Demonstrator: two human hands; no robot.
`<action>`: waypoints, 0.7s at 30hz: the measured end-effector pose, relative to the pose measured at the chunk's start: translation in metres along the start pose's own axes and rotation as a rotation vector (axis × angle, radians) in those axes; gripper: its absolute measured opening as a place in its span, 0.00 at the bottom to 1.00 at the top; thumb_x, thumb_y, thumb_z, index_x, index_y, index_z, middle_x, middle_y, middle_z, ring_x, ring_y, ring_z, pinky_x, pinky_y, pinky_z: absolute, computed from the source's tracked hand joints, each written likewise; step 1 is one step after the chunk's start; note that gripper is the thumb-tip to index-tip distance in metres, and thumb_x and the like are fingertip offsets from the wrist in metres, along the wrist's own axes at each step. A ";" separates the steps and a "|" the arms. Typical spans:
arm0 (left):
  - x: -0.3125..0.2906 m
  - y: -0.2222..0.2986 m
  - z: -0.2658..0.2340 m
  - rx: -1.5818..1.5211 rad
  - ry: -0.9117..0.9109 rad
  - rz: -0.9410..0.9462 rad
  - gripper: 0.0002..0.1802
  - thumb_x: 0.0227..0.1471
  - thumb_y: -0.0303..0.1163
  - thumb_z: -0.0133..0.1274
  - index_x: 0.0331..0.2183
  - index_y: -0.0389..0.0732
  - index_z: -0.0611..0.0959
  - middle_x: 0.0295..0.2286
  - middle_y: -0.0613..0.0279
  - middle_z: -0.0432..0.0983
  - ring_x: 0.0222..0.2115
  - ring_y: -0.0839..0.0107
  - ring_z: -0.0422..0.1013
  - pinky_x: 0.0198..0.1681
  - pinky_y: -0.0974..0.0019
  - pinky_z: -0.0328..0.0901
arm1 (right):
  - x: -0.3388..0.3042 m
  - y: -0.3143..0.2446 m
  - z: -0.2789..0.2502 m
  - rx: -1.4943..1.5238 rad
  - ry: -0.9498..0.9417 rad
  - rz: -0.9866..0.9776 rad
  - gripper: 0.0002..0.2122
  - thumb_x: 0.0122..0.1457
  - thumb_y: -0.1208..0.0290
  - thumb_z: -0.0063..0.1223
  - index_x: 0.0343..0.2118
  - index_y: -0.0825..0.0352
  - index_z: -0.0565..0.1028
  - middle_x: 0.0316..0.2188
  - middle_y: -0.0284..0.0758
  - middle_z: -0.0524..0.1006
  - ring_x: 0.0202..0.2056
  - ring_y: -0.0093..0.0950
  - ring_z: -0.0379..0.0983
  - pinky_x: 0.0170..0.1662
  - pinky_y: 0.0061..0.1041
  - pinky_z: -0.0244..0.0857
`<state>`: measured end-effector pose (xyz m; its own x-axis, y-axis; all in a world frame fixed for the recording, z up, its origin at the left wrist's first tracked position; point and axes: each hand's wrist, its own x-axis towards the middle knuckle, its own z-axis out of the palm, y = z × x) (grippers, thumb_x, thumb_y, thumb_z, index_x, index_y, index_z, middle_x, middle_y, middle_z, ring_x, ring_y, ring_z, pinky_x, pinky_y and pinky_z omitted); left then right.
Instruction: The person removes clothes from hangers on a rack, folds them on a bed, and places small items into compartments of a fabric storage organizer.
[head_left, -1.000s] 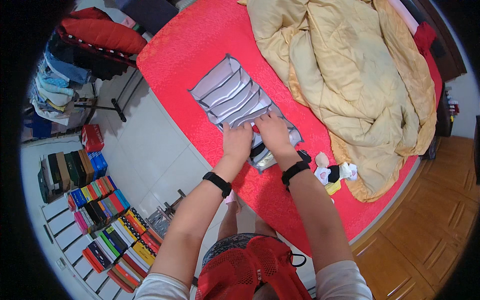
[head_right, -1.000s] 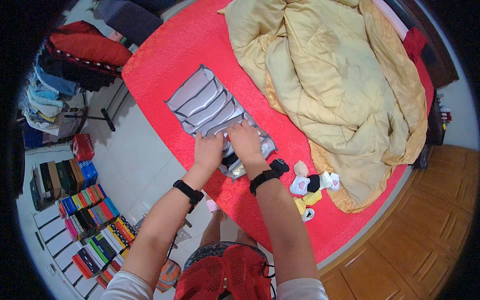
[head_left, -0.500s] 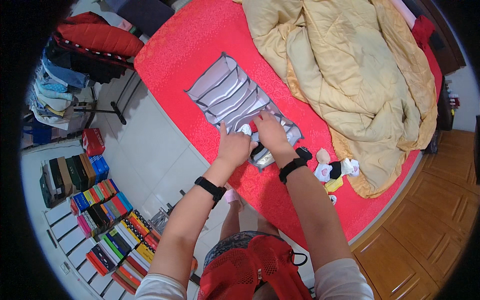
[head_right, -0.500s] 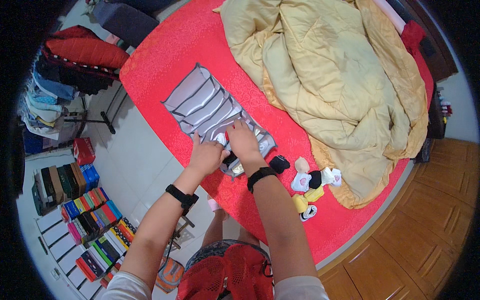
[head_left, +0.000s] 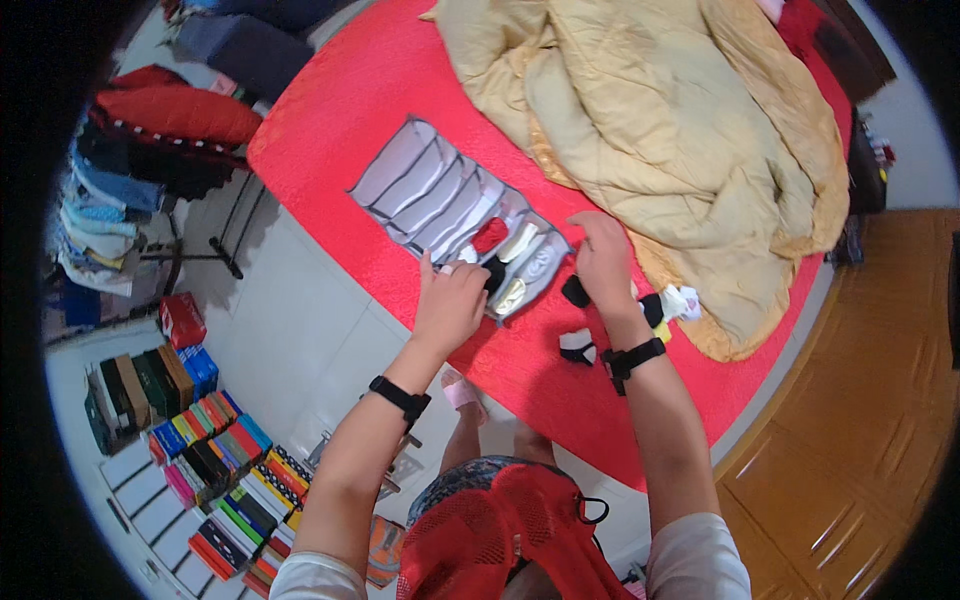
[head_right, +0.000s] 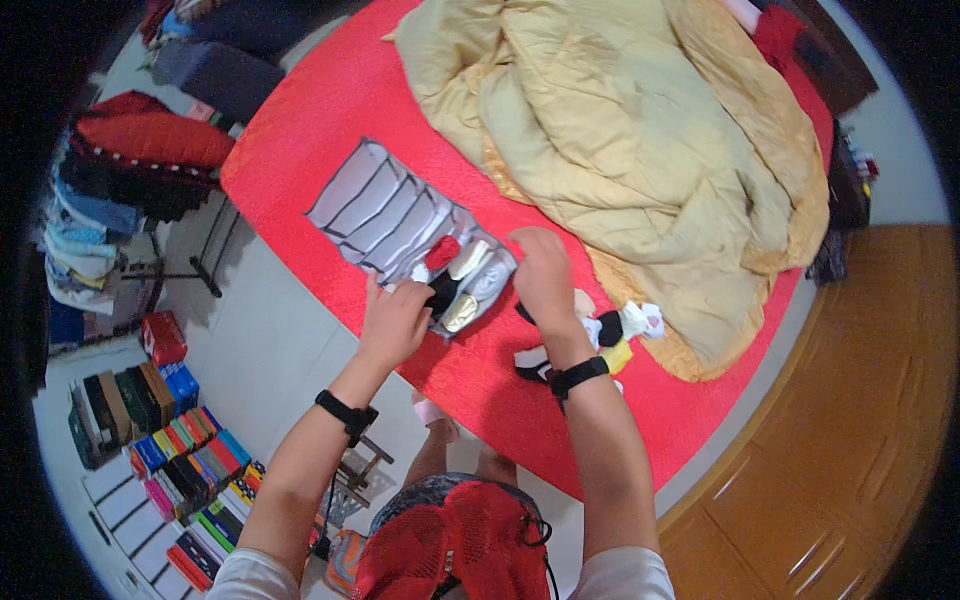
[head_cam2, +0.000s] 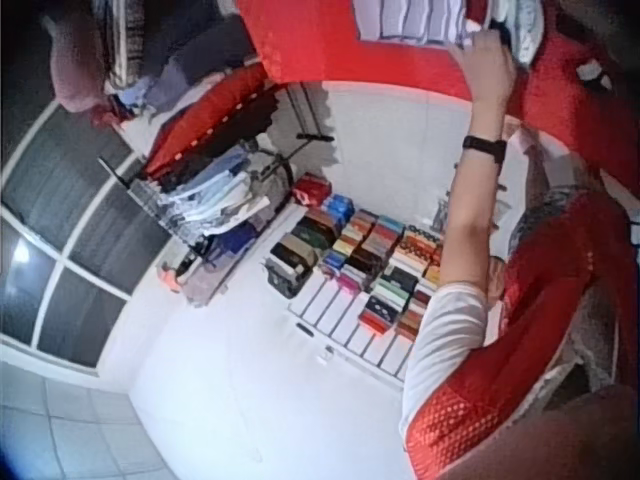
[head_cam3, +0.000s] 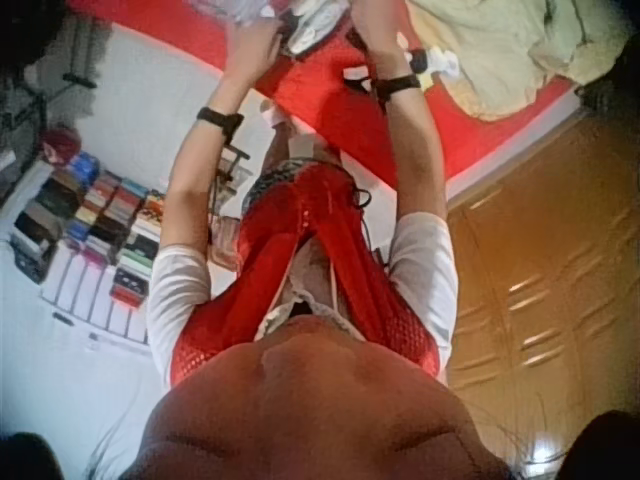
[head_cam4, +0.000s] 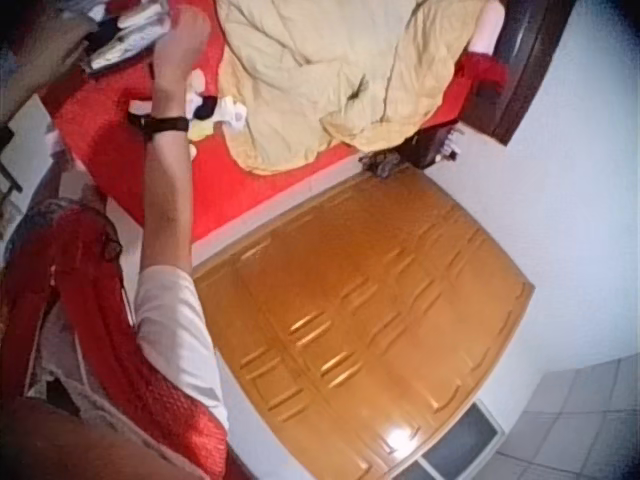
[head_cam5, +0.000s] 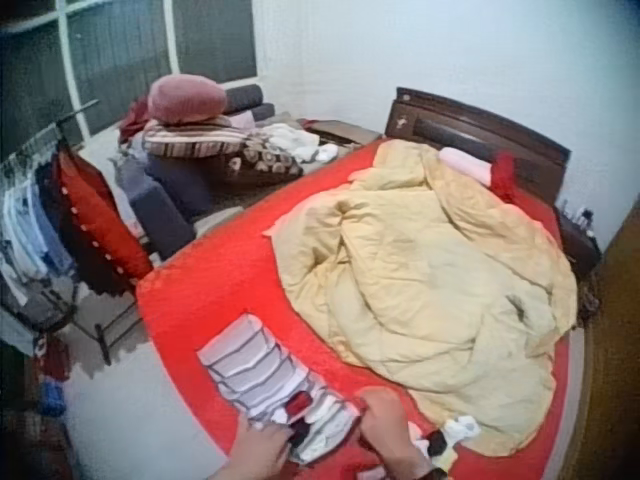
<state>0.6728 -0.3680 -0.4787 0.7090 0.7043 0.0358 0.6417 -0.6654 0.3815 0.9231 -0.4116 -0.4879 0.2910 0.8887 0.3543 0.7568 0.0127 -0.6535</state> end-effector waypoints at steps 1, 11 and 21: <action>-0.003 0.003 0.001 -0.006 -0.006 0.019 0.14 0.47 0.29 0.57 0.39 0.45 0.78 0.39 0.64 0.75 0.46 0.62 0.70 0.60 0.31 0.45 | -0.009 0.007 -0.014 -0.013 0.011 0.012 0.12 0.48 0.84 0.44 0.35 0.69 0.76 0.37 0.43 0.77 0.43 0.44 0.72 0.48 0.38 0.66; -0.014 0.053 0.022 -0.120 -0.055 0.256 0.10 0.46 0.27 0.56 0.36 0.43 0.79 0.37 0.62 0.76 0.46 0.59 0.70 0.56 0.37 0.54 | -0.130 0.074 -0.080 -0.167 0.112 0.484 0.12 0.51 0.84 0.43 0.36 0.68 0.76 0.36 0.45 0.78 0.40 0.45 0.72 0.47 0.41 0.65; -0.024 0.033 0.017 0.004 -0.039 0.115 0.26 0.44 0.34 0.61 0.46 0.42 0.74 0.46 0.56 0.72 0.51 0.53 0.65 0.59 0.38 0.49 | -0.128 0.068 -0.027 -0.603 -0.204 0.433 0.14 0.52 0.70 0.52 0.43 0.61 0.74 0.38 0.39 0.75 0.44 0.38 0.70 0.43 0.41 0.62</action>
<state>0.6820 -0.4116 -0.4826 0.7887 0.6132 0.0435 0.5566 -0.7423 0.3730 0.9529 -0.5368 -0.5591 0.5645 0.8252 -0.0186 0.8052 -0.5556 -0.2072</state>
